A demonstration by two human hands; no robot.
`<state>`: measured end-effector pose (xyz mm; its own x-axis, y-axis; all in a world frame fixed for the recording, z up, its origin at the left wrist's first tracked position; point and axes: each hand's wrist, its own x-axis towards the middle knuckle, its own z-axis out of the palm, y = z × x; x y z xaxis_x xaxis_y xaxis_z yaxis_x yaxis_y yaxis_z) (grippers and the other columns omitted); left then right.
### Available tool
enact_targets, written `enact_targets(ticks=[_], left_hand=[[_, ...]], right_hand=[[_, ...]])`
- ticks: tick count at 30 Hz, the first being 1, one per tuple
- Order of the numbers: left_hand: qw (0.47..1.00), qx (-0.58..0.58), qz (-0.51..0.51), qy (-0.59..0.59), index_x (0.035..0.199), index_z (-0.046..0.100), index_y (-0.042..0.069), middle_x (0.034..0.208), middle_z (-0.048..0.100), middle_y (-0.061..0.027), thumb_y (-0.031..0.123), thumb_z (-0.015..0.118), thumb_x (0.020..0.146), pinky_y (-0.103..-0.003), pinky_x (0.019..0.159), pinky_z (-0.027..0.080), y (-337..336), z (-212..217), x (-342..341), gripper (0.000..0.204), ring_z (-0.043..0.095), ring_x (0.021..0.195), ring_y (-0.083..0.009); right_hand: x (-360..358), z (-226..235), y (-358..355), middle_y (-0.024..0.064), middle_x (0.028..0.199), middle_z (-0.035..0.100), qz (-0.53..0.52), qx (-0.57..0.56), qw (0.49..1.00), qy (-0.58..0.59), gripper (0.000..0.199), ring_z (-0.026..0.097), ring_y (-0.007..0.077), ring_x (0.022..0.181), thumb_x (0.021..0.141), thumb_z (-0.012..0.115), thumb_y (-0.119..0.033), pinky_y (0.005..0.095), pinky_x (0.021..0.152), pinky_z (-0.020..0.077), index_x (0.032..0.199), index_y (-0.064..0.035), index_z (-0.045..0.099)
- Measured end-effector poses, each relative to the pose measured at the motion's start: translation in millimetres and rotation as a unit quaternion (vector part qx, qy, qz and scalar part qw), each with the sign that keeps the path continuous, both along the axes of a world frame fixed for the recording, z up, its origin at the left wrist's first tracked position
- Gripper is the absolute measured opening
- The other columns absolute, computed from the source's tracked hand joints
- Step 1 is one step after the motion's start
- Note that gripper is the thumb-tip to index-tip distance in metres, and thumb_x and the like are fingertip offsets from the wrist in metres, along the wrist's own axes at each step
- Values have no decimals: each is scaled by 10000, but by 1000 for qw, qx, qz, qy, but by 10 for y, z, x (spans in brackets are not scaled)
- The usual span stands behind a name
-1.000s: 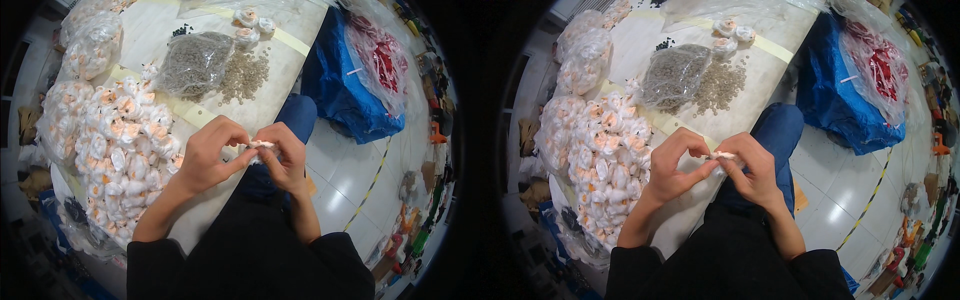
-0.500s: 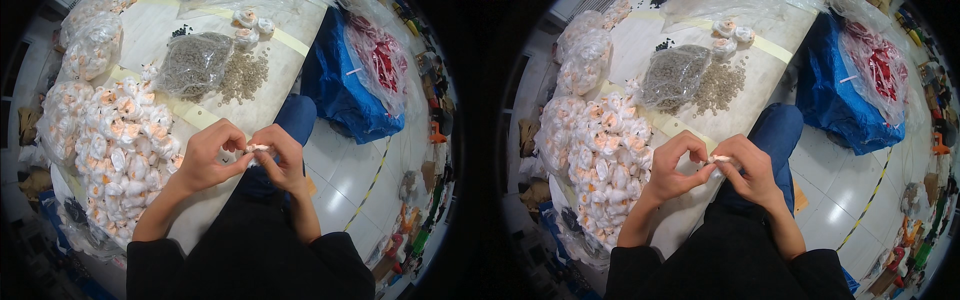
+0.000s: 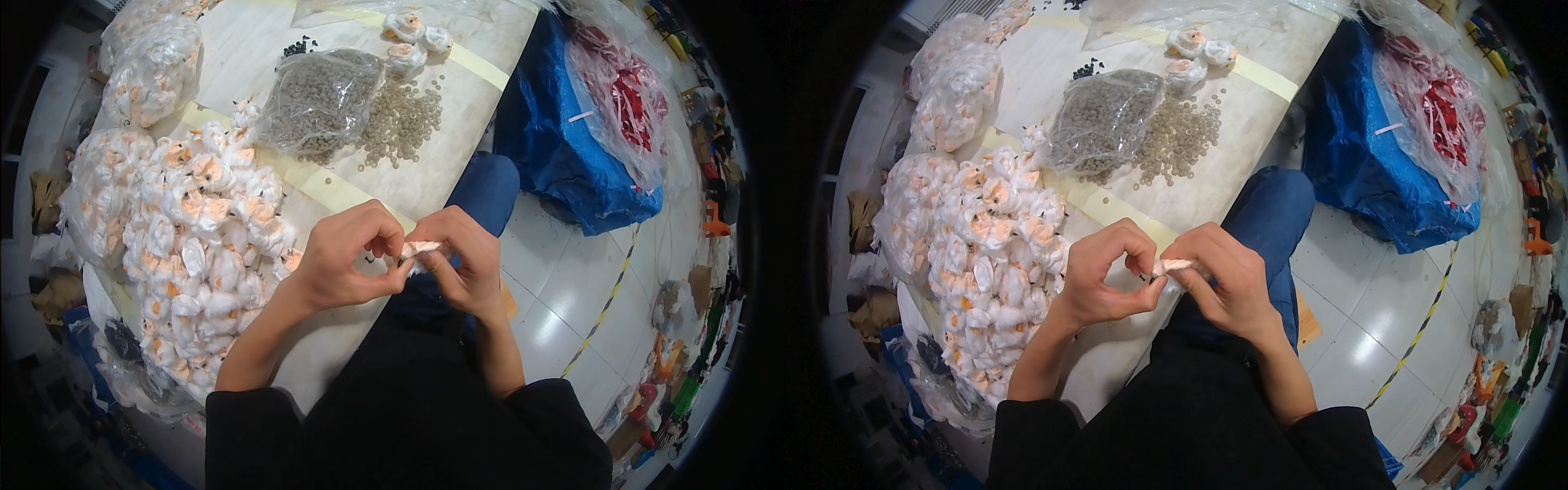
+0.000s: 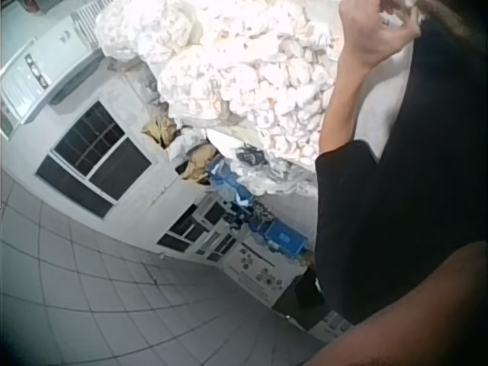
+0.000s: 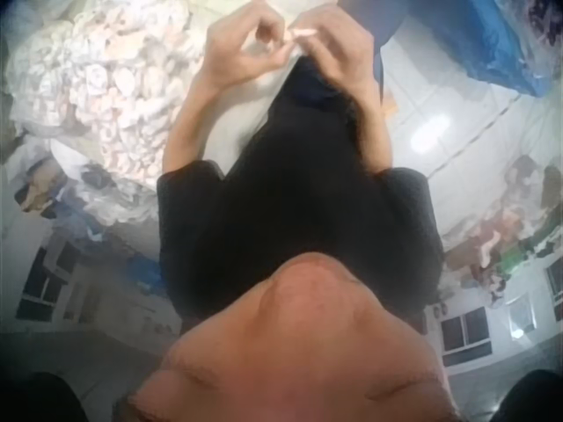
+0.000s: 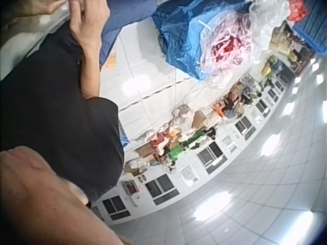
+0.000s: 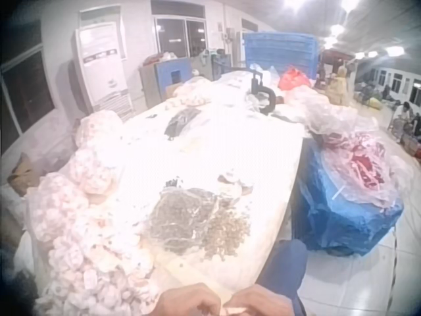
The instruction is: The person sits on the floor and assembles small white fluffy items by inserting small round pieces into them. The person repeatedly picks up a fluffy item, inserts a round piece, and places the finished item into a green crate.
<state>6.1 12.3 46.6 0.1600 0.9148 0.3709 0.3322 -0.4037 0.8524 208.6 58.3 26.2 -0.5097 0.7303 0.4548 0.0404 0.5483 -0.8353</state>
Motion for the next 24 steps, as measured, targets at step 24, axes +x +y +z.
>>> enact_targets(ticks=[24], left_hand=[[947,58,297,110,966,716,-19,862,713,-63,-35,734,914,-255,670,515,-204,781,-600,58,640,703,-117]], right_hand=[[-466,197,884,104,919,716,-19,21,1000,-13,167,665,229,756,974,680,-134,330,748,533,1096,-30,728]])
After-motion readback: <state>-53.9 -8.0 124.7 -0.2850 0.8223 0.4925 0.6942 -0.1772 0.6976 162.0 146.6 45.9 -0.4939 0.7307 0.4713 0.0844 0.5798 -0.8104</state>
